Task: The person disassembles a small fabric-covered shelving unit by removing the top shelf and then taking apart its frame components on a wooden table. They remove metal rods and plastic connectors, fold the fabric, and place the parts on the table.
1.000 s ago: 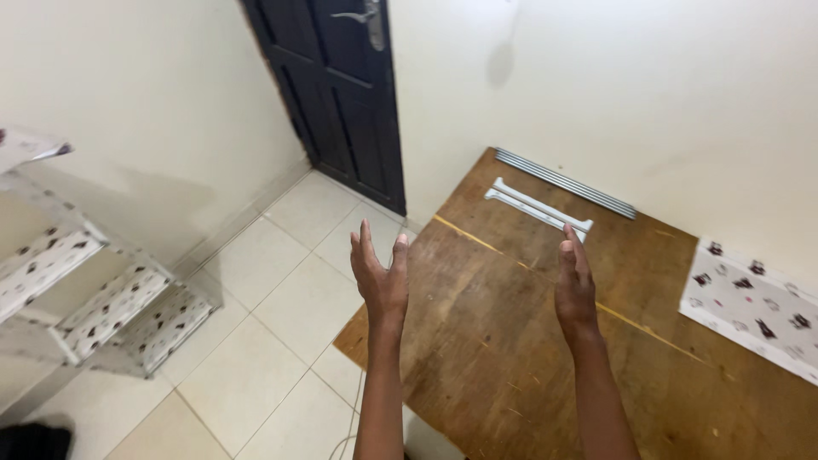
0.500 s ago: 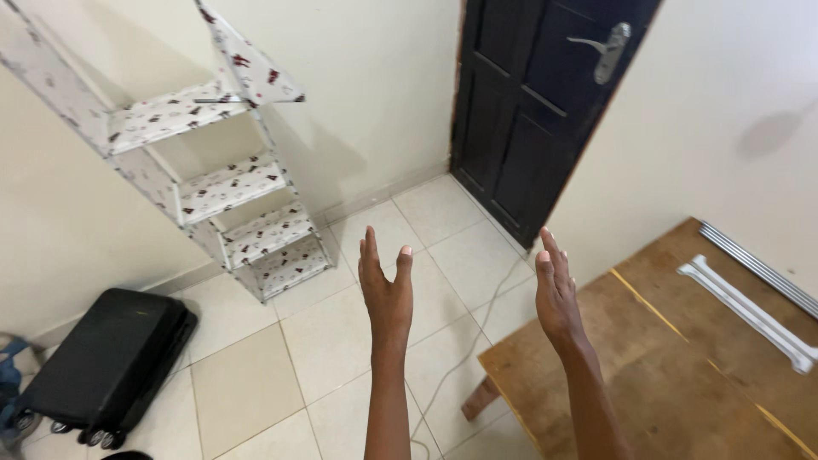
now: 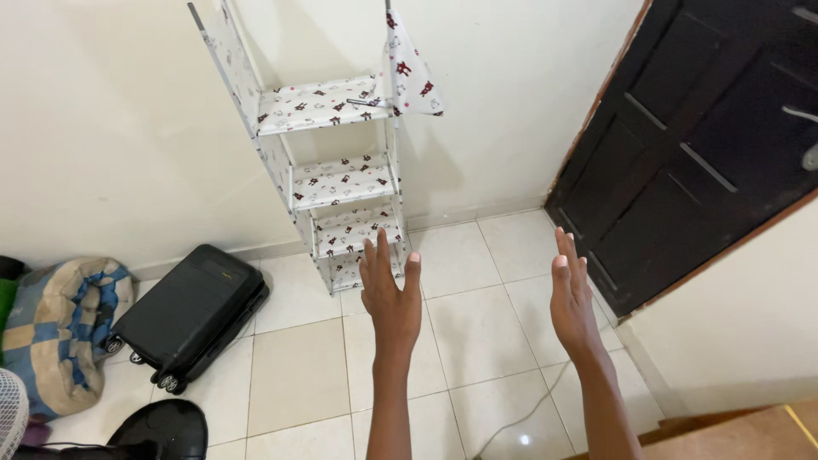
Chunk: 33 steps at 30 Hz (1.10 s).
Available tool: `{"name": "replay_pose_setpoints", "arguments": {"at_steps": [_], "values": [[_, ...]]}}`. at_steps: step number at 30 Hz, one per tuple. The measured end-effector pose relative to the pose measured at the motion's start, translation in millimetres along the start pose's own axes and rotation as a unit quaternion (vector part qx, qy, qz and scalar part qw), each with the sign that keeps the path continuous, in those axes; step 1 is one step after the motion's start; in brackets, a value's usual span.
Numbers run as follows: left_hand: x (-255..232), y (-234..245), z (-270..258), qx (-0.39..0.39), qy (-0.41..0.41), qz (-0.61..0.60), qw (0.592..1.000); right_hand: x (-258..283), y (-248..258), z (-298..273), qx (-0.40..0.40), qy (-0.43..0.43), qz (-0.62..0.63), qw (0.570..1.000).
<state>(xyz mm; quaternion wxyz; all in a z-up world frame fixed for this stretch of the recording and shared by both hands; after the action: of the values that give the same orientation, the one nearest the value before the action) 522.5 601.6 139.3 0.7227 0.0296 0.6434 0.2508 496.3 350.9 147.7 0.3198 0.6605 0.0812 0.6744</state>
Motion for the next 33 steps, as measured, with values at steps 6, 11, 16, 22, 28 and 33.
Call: {"name": "replay_pose_setpoints", "arguments": {"at_steps": [6,11,16,22,28,33], "values": [[2.9,35.9,115.7,-0.054,-0.039,0.064,0.996,54.7,-48.4,99.8,-0.011,0.096,-0.097,0.991],[-19.3,56.4,203.8,-0.102,-0.083,0.088,0.987,109.6,-81.0,187.8,-0.021,0.170,-0.085,0.982],[-35.3,73.8,290.5,-0.128,-0.105,0.120,0.979,164.1,-123.0,265.6,-0.019,0.249,-0.063,0.966],[-17.9,83.7,350.7,-0.074,-0.120,-0.002,0.990,190.2,-170.3,327.6,-0.030,0.257,-0.066,0.964],[8.3,87.8,416.3,-0.002,-0.036,-0.085,0.996,198.7,-235.8,368.2,-0.056,0.292,-0.058,0.953],[26.5,62.2,482.8,0.152,-0.045,-0.059,0.986,207.9,-269.6,408.8,-0.110,0.266,0.030,0.957]]}}
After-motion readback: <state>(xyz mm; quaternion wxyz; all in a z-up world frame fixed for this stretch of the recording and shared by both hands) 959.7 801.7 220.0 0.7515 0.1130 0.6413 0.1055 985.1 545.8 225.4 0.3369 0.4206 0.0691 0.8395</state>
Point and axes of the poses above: each hand's wrist, its own z-axis towards the middle knuckle, its own y-axis out of the back of the hand, x = y × z, the point moved 2 cm from there along z, towards the middle knuckle, and after that the axes turned 1 degree about x, right-handed, at the moved point
